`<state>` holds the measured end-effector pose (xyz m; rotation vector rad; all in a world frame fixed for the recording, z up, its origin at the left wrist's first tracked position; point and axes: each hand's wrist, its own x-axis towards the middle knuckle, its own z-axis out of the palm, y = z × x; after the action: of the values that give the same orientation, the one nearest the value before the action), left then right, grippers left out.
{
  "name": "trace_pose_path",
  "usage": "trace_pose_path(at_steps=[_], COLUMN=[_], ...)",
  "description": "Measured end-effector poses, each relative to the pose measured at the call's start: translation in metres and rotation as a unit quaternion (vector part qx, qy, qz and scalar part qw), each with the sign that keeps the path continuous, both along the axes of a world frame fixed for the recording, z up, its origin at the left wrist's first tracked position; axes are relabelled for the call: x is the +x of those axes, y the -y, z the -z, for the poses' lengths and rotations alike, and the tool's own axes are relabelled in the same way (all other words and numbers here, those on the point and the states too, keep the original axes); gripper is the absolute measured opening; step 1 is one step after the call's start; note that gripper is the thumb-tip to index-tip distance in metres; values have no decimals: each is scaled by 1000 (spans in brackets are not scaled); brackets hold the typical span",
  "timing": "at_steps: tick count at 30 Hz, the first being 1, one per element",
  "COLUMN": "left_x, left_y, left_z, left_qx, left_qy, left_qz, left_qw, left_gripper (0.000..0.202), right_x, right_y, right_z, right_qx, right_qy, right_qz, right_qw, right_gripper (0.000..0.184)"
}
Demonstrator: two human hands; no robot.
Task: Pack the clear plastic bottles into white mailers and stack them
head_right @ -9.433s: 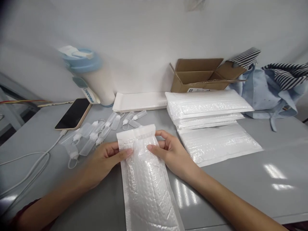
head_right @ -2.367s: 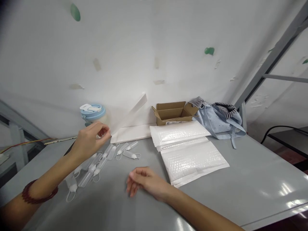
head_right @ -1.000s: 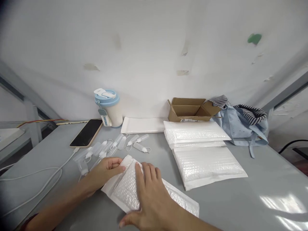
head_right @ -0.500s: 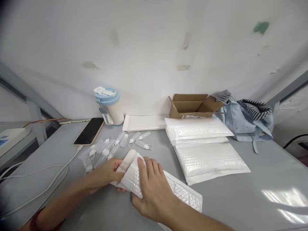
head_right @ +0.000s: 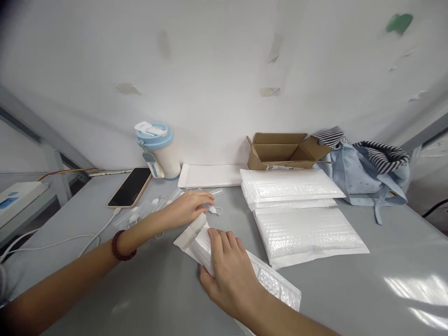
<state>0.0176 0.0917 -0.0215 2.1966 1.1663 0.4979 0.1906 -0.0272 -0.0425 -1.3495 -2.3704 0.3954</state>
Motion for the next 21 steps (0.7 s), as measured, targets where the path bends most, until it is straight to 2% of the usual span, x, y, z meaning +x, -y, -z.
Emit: trace_pose_path(at_steps=[3,5,6,8,10,12,14,18,21], left_x=[5,4,3,0,-4,-6,-8,-8,-7], left_y=[-6,-5,-3,2,10,21,33,56,63], left_z=[6,6,4,-2,-9,-15,-16,-7,3], left_qx=[28,49,62,90,97,68,14,-74,-71], left_qy=[-6,0,3,42,149,279,356,348,314], left_qz=[26,12,-4,-77,-167,-217,-218,-231,-251], left_qw=[999,999,998,992,970,933,909,906,913], left_gripper=[17,20,23,30,34,34,35,34,23], right_x=[2,3,3,3,4,5,6,8,9], right_y=[1,2,2,1,-1,-5,-8,-13,-15], right_z=[-2,-3,-3,-3,-2,-2,-1,-1,-2], right_qx=[-10,-9,-6,0,8,17,26,30,19], right_qy=[-3,-6,-7,-9,-13,-20,-28,-50,-89], right_qz=[-4,1,5,13,24,37,54,71,53], right_qw=[1000,1000,1000,1000,1000,999,998,996,994], right_gripper=[50,52,53,55,57,58,59,59,55])
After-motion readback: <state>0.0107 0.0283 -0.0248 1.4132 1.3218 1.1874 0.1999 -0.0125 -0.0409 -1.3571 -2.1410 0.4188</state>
